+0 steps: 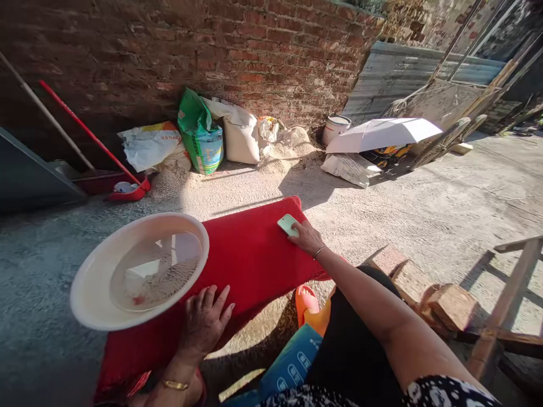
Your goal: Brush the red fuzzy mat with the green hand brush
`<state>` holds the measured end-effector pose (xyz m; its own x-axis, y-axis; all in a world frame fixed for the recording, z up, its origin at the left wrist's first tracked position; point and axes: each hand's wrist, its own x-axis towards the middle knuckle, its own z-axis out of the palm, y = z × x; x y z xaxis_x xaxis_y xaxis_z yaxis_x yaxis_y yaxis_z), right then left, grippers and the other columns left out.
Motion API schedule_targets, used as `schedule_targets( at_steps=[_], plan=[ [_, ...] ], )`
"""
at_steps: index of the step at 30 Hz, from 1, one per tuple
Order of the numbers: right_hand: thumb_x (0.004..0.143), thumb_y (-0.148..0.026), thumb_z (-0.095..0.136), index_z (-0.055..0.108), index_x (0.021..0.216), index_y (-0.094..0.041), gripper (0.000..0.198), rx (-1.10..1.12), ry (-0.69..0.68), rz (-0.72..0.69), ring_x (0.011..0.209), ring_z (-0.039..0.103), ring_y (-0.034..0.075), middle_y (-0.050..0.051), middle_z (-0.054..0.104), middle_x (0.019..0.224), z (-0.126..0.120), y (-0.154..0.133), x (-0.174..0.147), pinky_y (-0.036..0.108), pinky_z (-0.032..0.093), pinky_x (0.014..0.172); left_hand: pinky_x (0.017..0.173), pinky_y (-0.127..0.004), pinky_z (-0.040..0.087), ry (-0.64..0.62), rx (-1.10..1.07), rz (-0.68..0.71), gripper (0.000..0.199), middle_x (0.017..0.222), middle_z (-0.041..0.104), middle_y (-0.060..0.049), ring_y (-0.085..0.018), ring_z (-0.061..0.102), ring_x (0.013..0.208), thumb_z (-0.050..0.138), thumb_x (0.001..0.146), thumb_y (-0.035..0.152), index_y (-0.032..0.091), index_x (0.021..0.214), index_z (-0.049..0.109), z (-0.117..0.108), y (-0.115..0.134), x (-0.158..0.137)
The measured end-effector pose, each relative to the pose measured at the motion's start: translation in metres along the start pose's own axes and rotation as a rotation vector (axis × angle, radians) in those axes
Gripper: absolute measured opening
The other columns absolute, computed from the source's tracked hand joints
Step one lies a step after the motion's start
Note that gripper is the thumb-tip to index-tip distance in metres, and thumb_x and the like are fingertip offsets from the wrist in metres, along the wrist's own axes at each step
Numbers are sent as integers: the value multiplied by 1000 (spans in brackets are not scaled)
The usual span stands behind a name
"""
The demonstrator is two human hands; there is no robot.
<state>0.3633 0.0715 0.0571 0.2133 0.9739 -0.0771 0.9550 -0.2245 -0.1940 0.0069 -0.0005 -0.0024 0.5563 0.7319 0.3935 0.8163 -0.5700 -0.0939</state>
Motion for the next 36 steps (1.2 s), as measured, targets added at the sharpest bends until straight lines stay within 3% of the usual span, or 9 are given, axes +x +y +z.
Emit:
schedule_targets(
  at_steps=[4,7,14,16,18,24,28,31,36],
  plan=[
    [87,-48,50,53,122,-26,42,-9,53,355,93,61,23,11,52,112,-16,54,9,35,43,80,89,-46,36,-18,-15,-27,34,115,61,-13,-29,53,105,52,90,37,23,119,65,-3,3,1],
    [88,-51,48,53,122,-24,43,-5,101,385,91,61,22,11,53,110,-17,60,6,35,43,79,90,-46,36,-19,-20,-31,35,116,61,-13,-29,53,106,52,90,36,23,120,64,-3,3,0],
    [87,-53,54,55,119,-28,41,64,48,-228,89,57,16,5,54,109,13,0,-27,26,42,73,89,-45,36,-22,-5,-19,35,116,61,-13,-29,52,106,51,90,37,24,120,64,-4,2,0],
    [87,-53,54,55,120,-28,41,3,0,-306,92,57,17,5,54,110,17,-6,-34,26,41,75,88,-45,36,-19,2,-16,35,115,61,-13,-29,52,106,51,90,36,24,120,64,-4,2,0],
    [87,-53,54,55,120,-29,41,-40,-17,-241,94,57,18,6,54,111,16,1,-36,26,41,76,88,-46,36,-15,6,-14,34,115,61,-13,-29,52,105,51,90,36,23,119,64,-4,2,1],
    [87,-53,50,55,120,-28,42,-26,60,252,85,60,19,7,53,108,-3,70,-27,31,42,73,88,-46,36,-7,-2,-8,35,114,61,-13,-30,53,105,51,90,36,23,119,64,-2,2,1],
    [85,-52,52,57,117,-26,42,11,149,379,81,59,18,7,53,102,-6,98,-28,31,42,74,88,-46,36,-16,-2,-23,35,115,61,-13,-29,53,104,50,90,36,23,120,64,-4,3,1],
    [85,-52,53,58,113,-26,39,97,172,209,76,57,16,4,53,99,6,88,-37,28,42,70,89,-47,36,-18,-1,-31,34,115,61,-13,-29,53,104,50,90,36,23,119,64,-6,4,1],
    [86,-49,53,59,111,-25,35,95,127,-357,84,54,16,6,54,105,27,51,-59,28,44,75,89,-46,36,-19,-3,-34,35,115,61,-13,-29,53,104,51,90,36,23,119,64,-5,3,0]
  ],
)
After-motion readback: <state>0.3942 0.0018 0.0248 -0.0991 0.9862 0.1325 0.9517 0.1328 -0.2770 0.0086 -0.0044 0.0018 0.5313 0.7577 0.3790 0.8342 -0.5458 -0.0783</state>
